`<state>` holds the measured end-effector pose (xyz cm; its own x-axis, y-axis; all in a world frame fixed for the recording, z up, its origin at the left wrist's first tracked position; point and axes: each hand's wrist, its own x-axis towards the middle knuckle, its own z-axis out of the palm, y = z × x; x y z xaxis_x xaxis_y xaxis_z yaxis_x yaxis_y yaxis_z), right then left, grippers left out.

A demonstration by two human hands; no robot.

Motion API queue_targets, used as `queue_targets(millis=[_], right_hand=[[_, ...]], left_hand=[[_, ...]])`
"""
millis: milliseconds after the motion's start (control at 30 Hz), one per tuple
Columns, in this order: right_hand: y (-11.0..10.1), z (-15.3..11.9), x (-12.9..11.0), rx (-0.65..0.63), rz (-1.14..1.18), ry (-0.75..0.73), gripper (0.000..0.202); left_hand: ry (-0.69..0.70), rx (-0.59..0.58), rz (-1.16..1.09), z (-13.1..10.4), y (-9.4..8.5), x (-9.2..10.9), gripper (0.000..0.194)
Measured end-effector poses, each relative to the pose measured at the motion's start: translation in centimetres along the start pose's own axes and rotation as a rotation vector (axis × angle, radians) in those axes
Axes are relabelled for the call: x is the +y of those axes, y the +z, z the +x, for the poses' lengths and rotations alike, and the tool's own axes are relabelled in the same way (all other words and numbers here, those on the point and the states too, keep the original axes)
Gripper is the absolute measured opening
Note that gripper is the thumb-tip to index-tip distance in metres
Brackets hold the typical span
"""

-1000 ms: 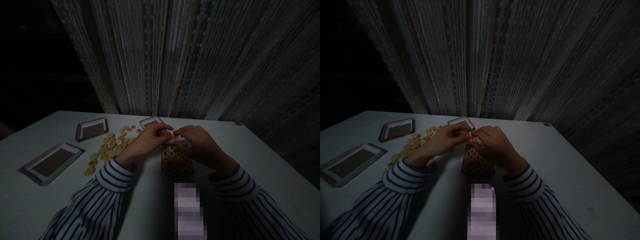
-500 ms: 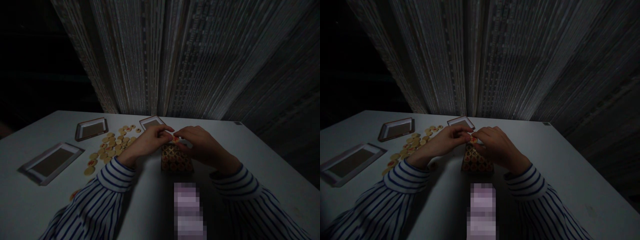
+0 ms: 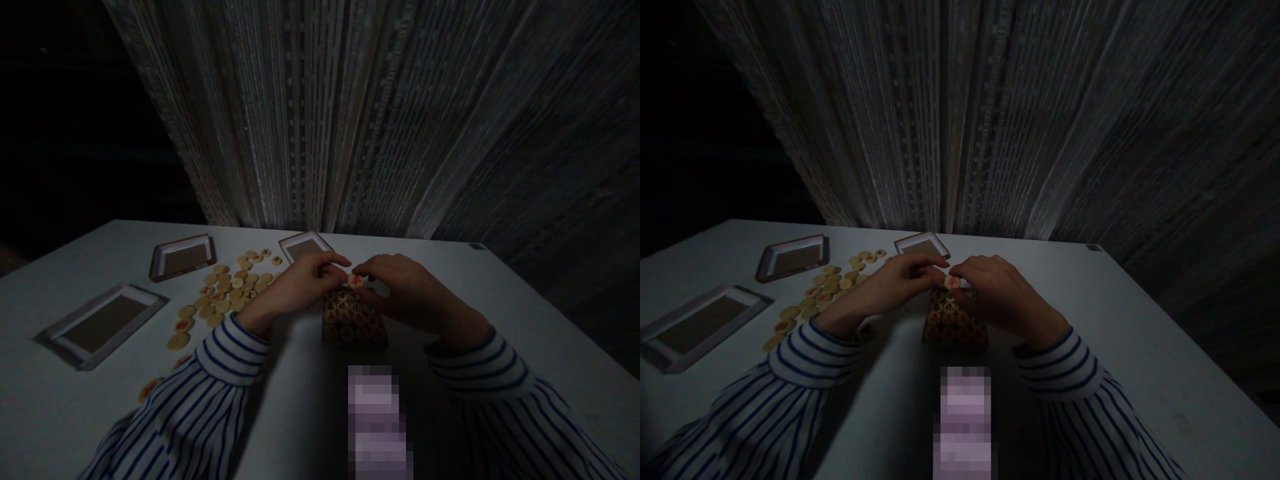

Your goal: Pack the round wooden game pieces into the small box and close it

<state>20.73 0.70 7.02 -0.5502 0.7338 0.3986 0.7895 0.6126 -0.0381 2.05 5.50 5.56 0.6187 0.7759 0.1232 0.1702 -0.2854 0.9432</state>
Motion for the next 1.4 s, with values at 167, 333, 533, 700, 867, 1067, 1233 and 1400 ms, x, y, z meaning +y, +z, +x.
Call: queue_targets(millis=[167,333,533,700,867,1067,1233,1400], right_hand=[[-0.1,-0.1,0.0,-0.034,-0.025,0.033,0.021],[-0.4,-0.2,0.1,-0.085,-0.038,0.065,0.022],[-0.7,-0.5,0.4,-0.241,-0.022,0.169,0.021],[-0.7,-0.7,0.6,-0.373,-0.002,0.205,0.019],[-0.4,-1.2,0.9,-0.471,0.003,0.237,0.018],[-0.1,-1.3,1.1,-0.562,-0.023,0.224,0.015],[0.0,-1.2,1.0,-0.625,-0.045,0.228,0.016],[0.3,-1.3,1.2,-0.645,-0.034,0.224,0.014]], left_hand=[[-0.01,0.002,-0.011,0.0,0.0,-0.1,0.028],[0.0,-0.013,0.024,0.1,0.0,-0.4,0.028],[-0.024,-0.025,0.085,0.0,0.1,-0.5,0.028],[-0.018,-0.051,0.176,0.0,0.2,-0.7,0.03],[0.031,-0.062,0.334,0.0,0.3,-1.4,0.03],[0.045,-0.109,0.42,-0.1,0.4,-1.7,0.032],[0.067,-0.12,0.462,-0.2,0.4,-1.9,0.031],[0.061,-0.124,0.496,-0.3,0.4,-1.6,0.029]])
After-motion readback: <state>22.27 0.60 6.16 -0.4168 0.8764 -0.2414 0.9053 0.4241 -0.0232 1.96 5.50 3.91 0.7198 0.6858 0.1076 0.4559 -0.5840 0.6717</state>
